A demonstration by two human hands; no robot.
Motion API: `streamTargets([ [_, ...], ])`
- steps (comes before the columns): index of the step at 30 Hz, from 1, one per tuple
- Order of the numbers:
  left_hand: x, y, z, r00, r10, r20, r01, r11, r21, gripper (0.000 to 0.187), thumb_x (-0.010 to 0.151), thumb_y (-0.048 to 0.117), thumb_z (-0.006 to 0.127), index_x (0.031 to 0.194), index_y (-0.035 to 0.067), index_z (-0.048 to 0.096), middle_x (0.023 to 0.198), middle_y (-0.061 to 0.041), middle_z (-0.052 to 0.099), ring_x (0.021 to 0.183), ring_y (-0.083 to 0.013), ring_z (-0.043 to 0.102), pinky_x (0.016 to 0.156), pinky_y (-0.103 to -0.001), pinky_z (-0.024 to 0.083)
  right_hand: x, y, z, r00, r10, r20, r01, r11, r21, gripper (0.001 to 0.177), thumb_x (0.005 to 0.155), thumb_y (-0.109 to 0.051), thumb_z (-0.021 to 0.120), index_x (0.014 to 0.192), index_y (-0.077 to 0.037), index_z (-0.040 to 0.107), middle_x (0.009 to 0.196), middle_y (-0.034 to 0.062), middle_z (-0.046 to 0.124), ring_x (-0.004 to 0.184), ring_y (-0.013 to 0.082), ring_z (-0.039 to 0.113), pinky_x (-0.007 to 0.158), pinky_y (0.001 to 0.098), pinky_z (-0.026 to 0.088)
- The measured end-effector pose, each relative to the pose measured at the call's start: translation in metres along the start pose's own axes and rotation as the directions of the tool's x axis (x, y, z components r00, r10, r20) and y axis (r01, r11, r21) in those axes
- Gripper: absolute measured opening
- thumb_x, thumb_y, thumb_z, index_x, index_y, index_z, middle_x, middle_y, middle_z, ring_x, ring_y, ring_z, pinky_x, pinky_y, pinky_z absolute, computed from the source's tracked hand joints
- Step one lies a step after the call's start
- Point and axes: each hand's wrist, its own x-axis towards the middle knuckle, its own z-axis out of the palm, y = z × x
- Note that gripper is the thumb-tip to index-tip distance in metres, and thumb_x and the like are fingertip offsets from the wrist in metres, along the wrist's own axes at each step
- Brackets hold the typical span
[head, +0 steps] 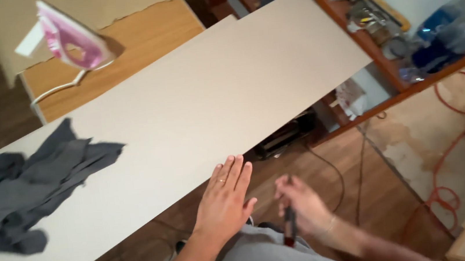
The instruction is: Trimming excess edge banding from a board using a utility knife
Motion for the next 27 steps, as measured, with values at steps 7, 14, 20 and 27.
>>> streamTargets([
  [7, 0.018, 0.009, -0.004, 1.0, -0.003, -0.007, 0.002, 0.997, -0.077, 0.078, 0.093, 0.041, 0.068, 0.155, 0.004, 0.039, 0.163, -0.019, 0.037, 0.151, -0.0336, 0.033, 0.123, -0.047, 0.026, 0.012, -0.01, -0.033, 0.977, 0.023, -0.21, -0.032, 0.999, -0.04, 0.035, 0.109, -0.025, 0.045, 0.115, 0.001, 0.067, 0.079, 0.0161, 0.061, 0.05, 0.0283, 0.056, 0.044, 0.0387, 0.049],
  [14, -0.009, 0.008, -0.002, 0.985, -0.159, -0.071, 0.156, 0.987, -0.049, 0.072, 0.096, 0.05, 0.06, 0.152, 0.007, 0.044, 0.161, -0.016, 0.043, 0.149, -0.0313, 0.04, 0.122, -0.048, 0.032, 0.074, -0.216, -0.091, 0.857, -0.451, -0.25, 0.254, 0.791, -0.556, 0.035, 0.114, -0.021, 0.031, 0.106, -0.006, 0.061, 0.072, 0.0056, 0.063, 0.055, 0.0154, 0.058, 0.047, 0.0249, 0.05],
  [20, -0.02, 0.009, -0.004, 0.953, -0.23, -0.196, 0.226, 0.973, -0.042, 0.07, 0.089, 0.042, 0.069, 0.148, 0.007, 0.051, 0.158, -0.012, 0.05, 0.147, -0.0294, 0.046, 0.121, -0.047, 0.036, 0.091, -0.3, -0.094, 0.888, -0.383, -0.255, 0.104, 0.708, -0.699, 0.025, 0.111, -0.016, 0.042, 0.109, -0.005, 0.065, 0.079, 0.0053, 0.061, 0.063, 0.0136, 0.057, 0.057, 0.0246, 0.051],
  [27, -0.028, 0.005, -0.008, 0.95, -0.287, -0.121, 0.283, 0.958, -0.053, 0.073, 0.092, 0.047, 0.066, 0.151, 0.009, 0.048, 0.159, -0.012, 0.048, 0.148, -0.027, 0.043, 0.123, -0.045, 0.031, 0.111, -0.318, -0.098, 0.921, -0.342, -0.185, 0.025, 0.528, -0.849, 0.031, 0.114, -0.02, 0.039, 0.129, -0.006, 0.061, 0.079, 0.0083, 0.059, 0.066, 0.0179, 0.054, 0.058, 0.0307, 0.049],
])
